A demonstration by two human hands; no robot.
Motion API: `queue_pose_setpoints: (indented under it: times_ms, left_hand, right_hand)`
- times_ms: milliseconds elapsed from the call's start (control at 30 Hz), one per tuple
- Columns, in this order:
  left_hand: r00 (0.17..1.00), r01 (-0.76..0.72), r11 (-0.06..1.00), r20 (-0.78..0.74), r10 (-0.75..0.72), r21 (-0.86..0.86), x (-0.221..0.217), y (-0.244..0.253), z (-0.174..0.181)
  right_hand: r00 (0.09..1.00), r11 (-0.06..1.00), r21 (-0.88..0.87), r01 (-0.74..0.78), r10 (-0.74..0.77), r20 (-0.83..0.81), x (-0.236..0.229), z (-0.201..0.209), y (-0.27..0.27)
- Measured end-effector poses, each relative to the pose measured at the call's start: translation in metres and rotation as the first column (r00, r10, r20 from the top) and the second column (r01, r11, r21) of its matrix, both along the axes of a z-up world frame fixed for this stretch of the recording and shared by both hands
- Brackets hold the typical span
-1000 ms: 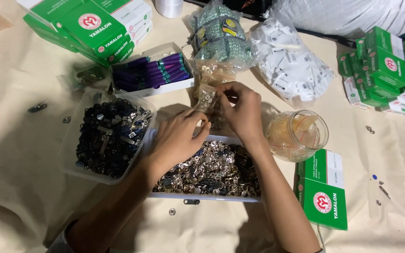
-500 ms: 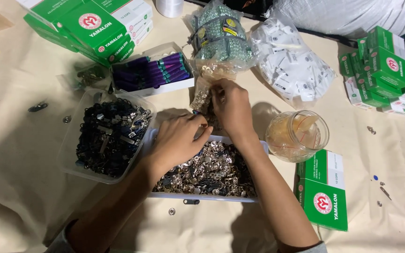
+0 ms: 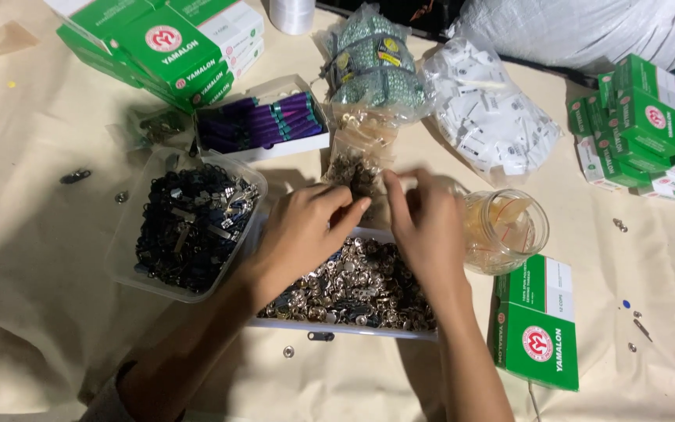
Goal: The person repeatedly picks small metal snap fasteners from a plastic bin, places them into a small clear bag, and returns the bag to the bin. The hands work continuously over the bin, handling individual fasteners one at a time.
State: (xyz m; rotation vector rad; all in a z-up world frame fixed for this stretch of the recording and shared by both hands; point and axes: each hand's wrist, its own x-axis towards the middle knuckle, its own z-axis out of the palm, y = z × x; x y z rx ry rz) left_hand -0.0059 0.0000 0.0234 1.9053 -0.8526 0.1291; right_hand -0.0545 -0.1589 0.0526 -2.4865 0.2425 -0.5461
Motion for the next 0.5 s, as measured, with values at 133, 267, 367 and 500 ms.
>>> queue_pose_setpoints:
  times_ms: [133, 267, 367, 500]
  left_hand:
    - [0.995, 0.088, 0.972, -0.071, -0.074, 0.220, -0.021, 0.012, 0.005]
    - [0.973, 0.167, 0.910, 0.086, -0.214, 0.379, -0.047, 0.017, -0.035]
    - [0.946, 0.188, 0.899, 0.175, -0.275, 0.395, -0.056, 0.022, -0.050]
    - [0.943, 0.193, 0.916, 0.192, -0.272, 0.350, -0.061, 0.022, -0.046]
  right_hand:
    - [0.985, 0.996, -0.078, 0.042, -0.028, 0.170, -0.051, 0.010, -0.014]
    - [0.960, 0.953, -0.200, 0.229, -0.187, 0.206, -0.082, 0.012, -0.043]
    - [0.947, 0.928, -0.204, 0.313, -0.288, 0.145, -0.080, -0.010, -0.074]
    - [0.848, 0.845, -0.196, 0.498, -0.522, -0.093, -0.062, -0.005, -0.083]
